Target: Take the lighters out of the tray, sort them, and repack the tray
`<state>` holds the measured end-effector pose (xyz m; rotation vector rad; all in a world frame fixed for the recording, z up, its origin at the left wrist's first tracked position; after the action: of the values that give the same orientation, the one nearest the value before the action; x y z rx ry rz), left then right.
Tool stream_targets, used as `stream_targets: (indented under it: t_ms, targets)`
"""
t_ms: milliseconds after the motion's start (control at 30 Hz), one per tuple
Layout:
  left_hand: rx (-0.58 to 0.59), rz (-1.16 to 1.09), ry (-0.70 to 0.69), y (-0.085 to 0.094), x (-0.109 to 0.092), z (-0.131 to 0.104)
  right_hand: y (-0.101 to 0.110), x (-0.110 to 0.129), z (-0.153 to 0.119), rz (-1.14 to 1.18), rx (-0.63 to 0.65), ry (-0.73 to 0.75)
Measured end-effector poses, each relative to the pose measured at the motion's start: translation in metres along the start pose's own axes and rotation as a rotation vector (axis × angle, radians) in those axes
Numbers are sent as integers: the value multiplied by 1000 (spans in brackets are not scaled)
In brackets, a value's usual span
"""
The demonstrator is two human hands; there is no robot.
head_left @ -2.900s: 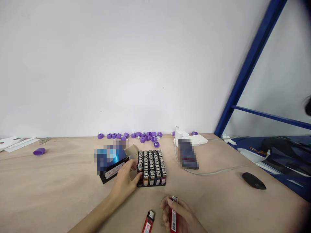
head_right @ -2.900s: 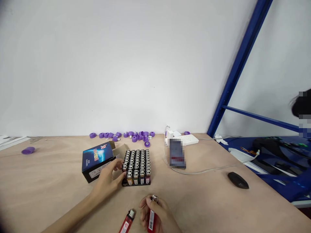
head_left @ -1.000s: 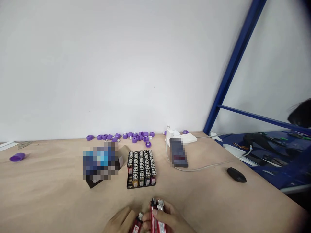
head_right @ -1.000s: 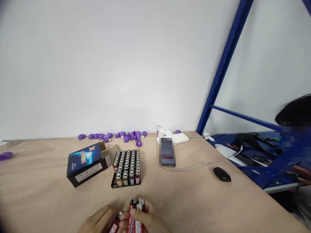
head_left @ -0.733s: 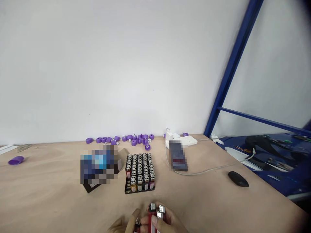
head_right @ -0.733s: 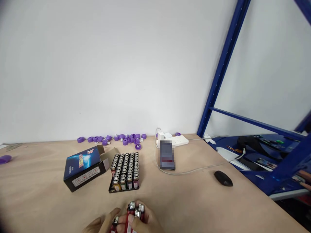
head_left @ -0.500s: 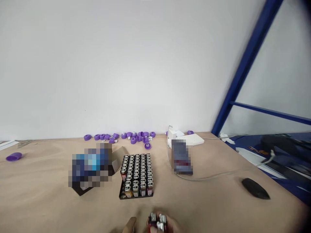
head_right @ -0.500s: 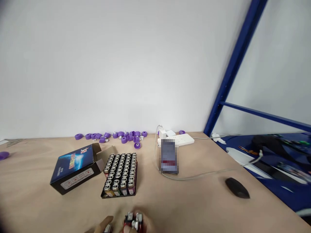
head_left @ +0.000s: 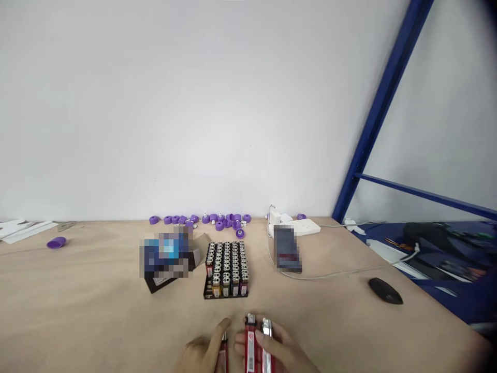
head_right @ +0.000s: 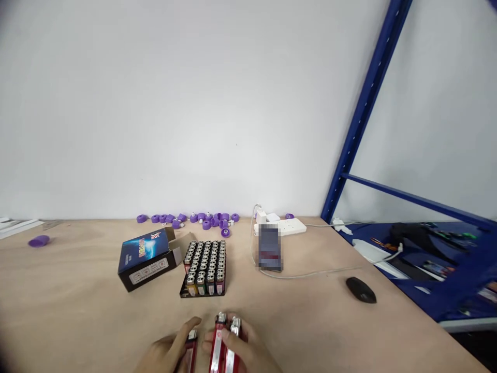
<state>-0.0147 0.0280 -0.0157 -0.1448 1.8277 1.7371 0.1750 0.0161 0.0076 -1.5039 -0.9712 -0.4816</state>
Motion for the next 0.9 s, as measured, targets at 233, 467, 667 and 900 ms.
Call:
stream_targets:
  t_ms: [233, 467, 667, 900]
  targets:
    - [-9, -35, -95, 22, -31, -10, -9, 9, -10, 80, 22, -2]
    - [6, -1, -13, 22, -41, 2, -4, 12, 2, 146, 32, -101]
    - [-137, -41, -139, 29, -45, 5, -9, 7, 12, 144, 8, -119]
    - [-467, 12, -446, 7, -23, -2, 7, -19, 28, 49, 82, -9]
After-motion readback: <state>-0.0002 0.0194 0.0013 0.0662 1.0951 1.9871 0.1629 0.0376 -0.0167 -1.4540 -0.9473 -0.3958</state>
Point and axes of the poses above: each hand's wrist, its own z-axis towards the middle knuckle, its own y-axis out of the back of the hand, x = y × z, the point moved 3 cm from there along z, towards the middle knuckle, and after that the axes turned 11 degrees about y, right-handed, at the moved point
